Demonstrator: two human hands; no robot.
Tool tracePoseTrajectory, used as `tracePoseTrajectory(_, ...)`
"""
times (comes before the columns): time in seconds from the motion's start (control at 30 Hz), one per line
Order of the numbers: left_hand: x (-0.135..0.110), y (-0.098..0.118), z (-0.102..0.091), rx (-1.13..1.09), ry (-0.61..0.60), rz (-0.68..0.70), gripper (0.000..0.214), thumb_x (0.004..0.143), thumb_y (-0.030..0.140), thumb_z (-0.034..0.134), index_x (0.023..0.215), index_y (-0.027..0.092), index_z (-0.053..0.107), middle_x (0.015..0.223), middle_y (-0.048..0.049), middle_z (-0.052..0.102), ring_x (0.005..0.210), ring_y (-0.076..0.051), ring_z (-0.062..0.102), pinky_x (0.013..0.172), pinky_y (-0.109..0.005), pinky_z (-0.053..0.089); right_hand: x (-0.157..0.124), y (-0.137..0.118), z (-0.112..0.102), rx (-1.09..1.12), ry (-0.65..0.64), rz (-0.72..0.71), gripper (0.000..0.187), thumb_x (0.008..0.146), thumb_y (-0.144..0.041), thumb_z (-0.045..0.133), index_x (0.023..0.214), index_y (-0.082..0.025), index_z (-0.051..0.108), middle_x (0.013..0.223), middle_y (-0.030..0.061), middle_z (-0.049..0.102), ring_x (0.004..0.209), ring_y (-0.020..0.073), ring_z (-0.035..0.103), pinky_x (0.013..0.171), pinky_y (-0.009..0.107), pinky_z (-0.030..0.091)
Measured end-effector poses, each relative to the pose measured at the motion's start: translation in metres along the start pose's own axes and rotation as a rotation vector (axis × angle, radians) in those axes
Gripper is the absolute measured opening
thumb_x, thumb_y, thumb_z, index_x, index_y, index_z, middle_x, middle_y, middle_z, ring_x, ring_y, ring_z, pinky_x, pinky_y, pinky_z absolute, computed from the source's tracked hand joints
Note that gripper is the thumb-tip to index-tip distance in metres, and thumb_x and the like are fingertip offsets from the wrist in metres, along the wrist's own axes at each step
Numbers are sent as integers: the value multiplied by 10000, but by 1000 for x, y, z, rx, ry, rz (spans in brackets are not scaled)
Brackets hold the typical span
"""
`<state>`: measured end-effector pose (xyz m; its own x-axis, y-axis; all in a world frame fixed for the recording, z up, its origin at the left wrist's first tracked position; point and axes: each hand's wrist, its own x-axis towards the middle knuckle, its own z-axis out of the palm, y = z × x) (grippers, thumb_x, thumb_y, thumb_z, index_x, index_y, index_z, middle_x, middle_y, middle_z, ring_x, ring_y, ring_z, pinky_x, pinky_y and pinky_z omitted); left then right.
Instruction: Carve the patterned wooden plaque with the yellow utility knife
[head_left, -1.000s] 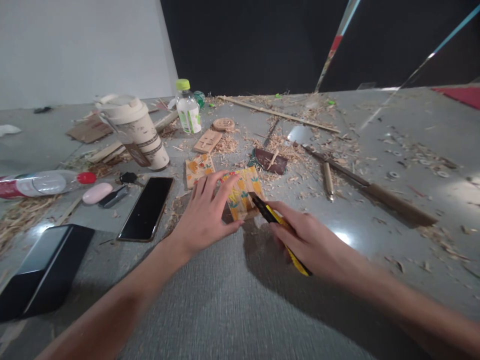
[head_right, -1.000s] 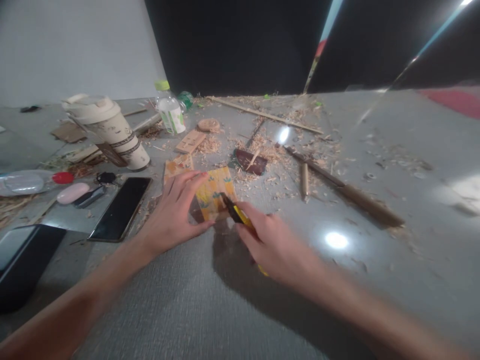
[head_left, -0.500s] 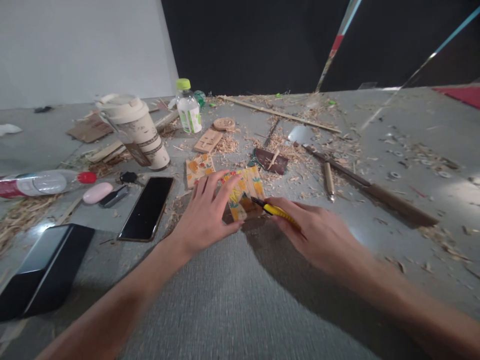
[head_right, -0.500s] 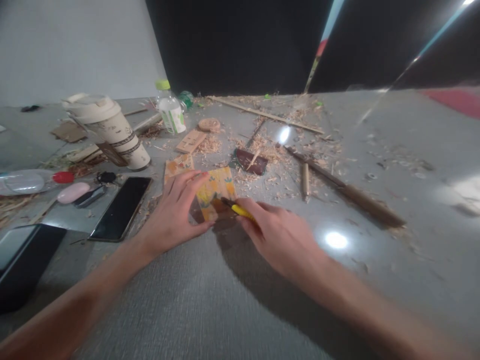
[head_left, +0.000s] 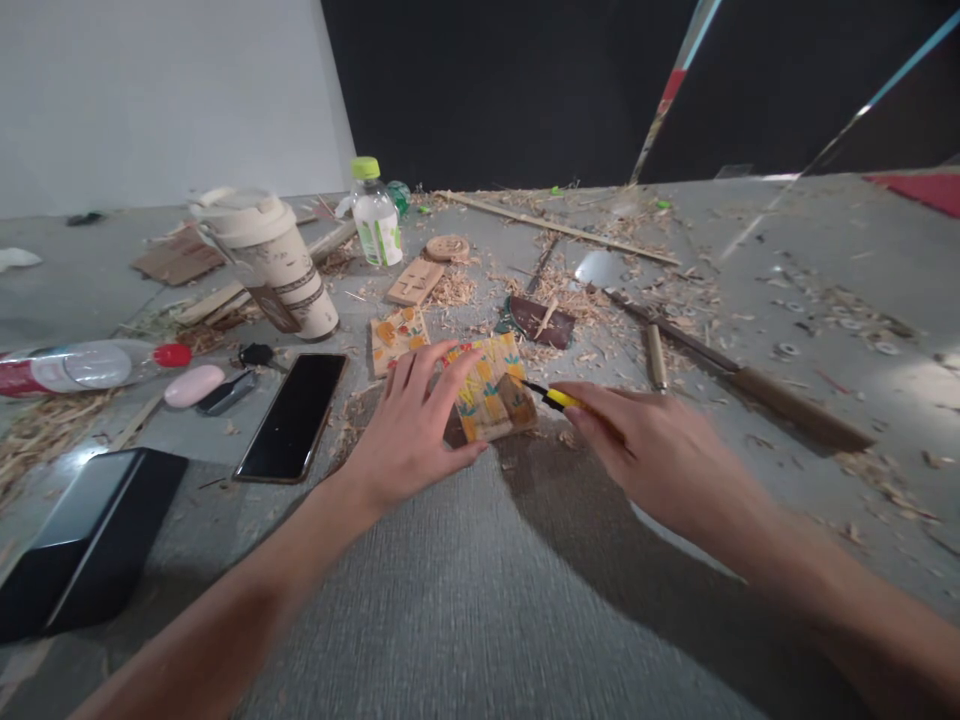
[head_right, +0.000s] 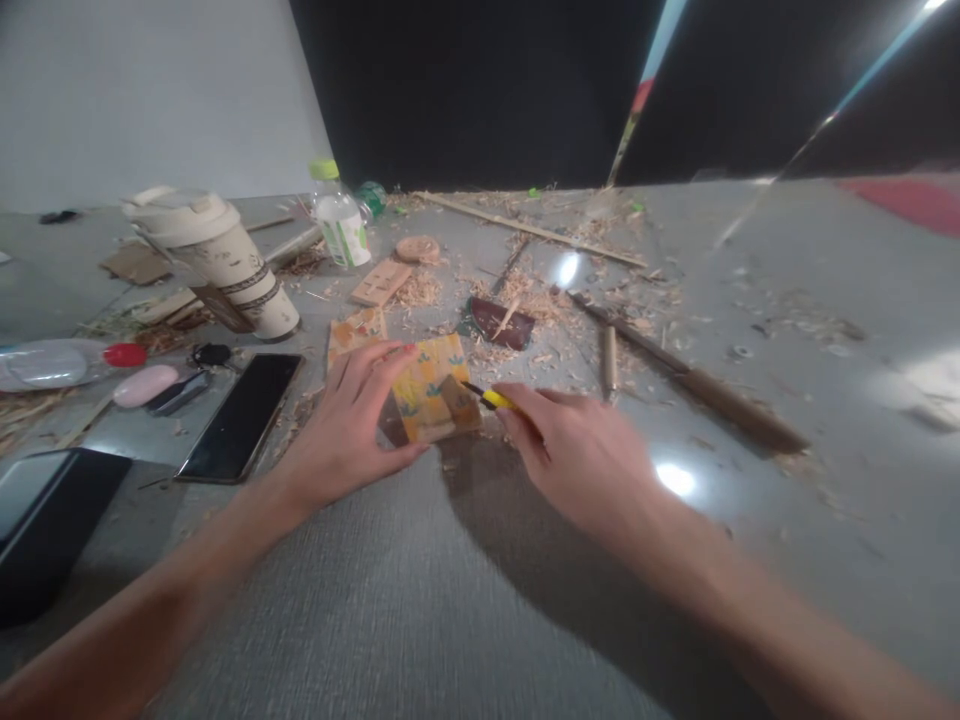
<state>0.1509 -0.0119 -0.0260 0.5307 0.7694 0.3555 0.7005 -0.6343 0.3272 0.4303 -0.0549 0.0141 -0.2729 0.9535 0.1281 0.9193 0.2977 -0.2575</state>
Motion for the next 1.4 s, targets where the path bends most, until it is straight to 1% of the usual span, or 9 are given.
tracePoseTrajectory(0.1,0,0,-1,-4,1,-5,963,906,585,793,1667,308,272,1636,-183,402,1521,-441,389,1259,-709,349,-2,-9,4,298,-204,128,430,1132,-466,372,1084,-219,722,673,41,737,560,187,682,532,299,450)
tracePoseTrajectory(0.17,0,0,-1,0,1,-11,953,905,580,794,1659,288,290,1627,-189,409,1523,-443,387,1265,-715,342,-3,-17,6,554,-331,246,410,1136,-498,350,1161,-228,657,620,3,712,529,174,680,513,271,490)
tracePoseTrajectory(0.3,0,1,-1,8,-6,-17,943,912,589,783,1651,254,303,1625,-203,410,1525,-446,382,1266,-722,338,-5,-29,10,809,-362,386,455,1126,-546,367,1440,-233,473,611,-28,706,498,193,682,440,257,513)
tracePoseTrajectory(0.5,0,0,0,5,14,-2,953,916,600,782,1666,295,279,1637,-184,405,1529,-439,380,1276,-703,333,-14,-31,16,997,-494,388,436,1140,-555,315,1446,-258,403,709,3,759,583,217,753,495,279,567)
tracePoseTrajectory(0.57,0,0,0,-1,20,2,961,911,616,782,1668,298,283,1635,-183,408,1528,-442,383,1275,-700,334,-16,-31,17,953,-494,339,378,1143,-541,321,1377,-266,431,728,3,765,585,202,742,508,270,553)
tracePoseTrajectory(0.73,0,-1,1,4,14,2,949,925,656,745,1666,266,298,1633,-202,407,1530,-456,373,1267,-714,330,-14,-29,21,666,-319,208,272,1137,-466,353,1302,-276,455,693,-37,702,572,173,661,541,269,463)
tracePoseTrajectory(0.97,0,1,1,6,1,-13,980,905,621,785,1671,283,277,1635,-196,402,1531,-448,371,1268,-713,335,-21,-30,19,236,-222,76,301,1124,-387,313,1335,-239,470,696,3,681,599,239,674,561,320,334)
tracePoseTrajectory(1.17,1,1,2,3,4,-20,950,917,669,744,1656,264,304,1621,-201,417,1517,-445,388,1265,-717,340,-31,-27,13,189,-253,-18,277,1126,-347,308,1310,-231,479,788,39,722,749,268,759,603,334,368)
tracePoseTrajectory(1.4,0,-1,3,13,21,-1,938,920,683,728,1652,283,299,1608,-197,427,1507,-443,409,1253,-711,357,-20,-26,15,220,-177,5,283,1119,-386,344,1344,-252,454,776,24,739,647,251,714,588,320,339)
